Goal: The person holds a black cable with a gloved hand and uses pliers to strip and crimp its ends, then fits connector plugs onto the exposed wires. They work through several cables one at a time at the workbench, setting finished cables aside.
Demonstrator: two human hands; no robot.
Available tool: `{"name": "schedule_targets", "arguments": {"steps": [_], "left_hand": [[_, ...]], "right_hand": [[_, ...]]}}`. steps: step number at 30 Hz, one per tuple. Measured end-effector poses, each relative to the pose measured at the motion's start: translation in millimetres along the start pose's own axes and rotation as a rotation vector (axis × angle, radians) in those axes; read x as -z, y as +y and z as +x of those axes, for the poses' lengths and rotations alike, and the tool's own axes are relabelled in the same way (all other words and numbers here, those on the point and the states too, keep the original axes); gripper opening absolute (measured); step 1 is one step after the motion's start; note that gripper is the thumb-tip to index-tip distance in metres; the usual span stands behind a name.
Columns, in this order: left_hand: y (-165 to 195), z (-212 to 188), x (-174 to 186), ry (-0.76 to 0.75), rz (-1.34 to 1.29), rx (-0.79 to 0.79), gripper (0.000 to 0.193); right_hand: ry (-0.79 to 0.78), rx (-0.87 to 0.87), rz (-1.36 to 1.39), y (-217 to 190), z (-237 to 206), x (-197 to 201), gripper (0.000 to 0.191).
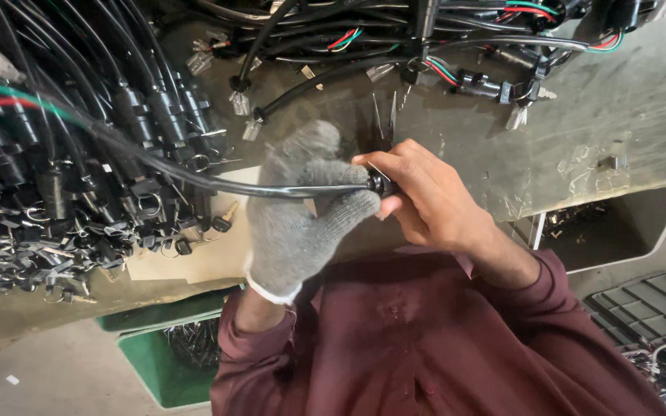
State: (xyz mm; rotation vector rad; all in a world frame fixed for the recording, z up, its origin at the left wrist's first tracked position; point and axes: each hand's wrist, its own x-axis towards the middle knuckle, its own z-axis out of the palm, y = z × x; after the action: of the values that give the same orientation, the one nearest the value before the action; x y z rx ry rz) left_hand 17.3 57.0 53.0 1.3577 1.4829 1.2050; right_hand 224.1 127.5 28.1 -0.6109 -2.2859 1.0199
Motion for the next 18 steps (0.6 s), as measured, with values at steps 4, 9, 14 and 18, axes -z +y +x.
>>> {"name": "schedule_targets", "arguments": {"steps": [4, 9, 14, 18], "left_hand": [[-7, 0, 1, -0.061, -0.020, 0.017, 0.043], [-7, -6, 5, -0.042, 0.098, -0.044, 0.028], [-3, -13, -14, 0.040, 0.261, -0.082, 0.038], [-17, -13, -23, 0.065, 0.270, -0.022, 0.046]], "right_hand": [[0.016, 0.027, 0.044, -1, -2, -2, 0.050], [0.010, -0.099, 0.142, -5, -1, -5, 0.047], [0.010, -0.430, 0.605, -6, 2, -7, 0.033], [-0.031, -0.485, 0.650, -11, 8, -6, 0.023]]}}
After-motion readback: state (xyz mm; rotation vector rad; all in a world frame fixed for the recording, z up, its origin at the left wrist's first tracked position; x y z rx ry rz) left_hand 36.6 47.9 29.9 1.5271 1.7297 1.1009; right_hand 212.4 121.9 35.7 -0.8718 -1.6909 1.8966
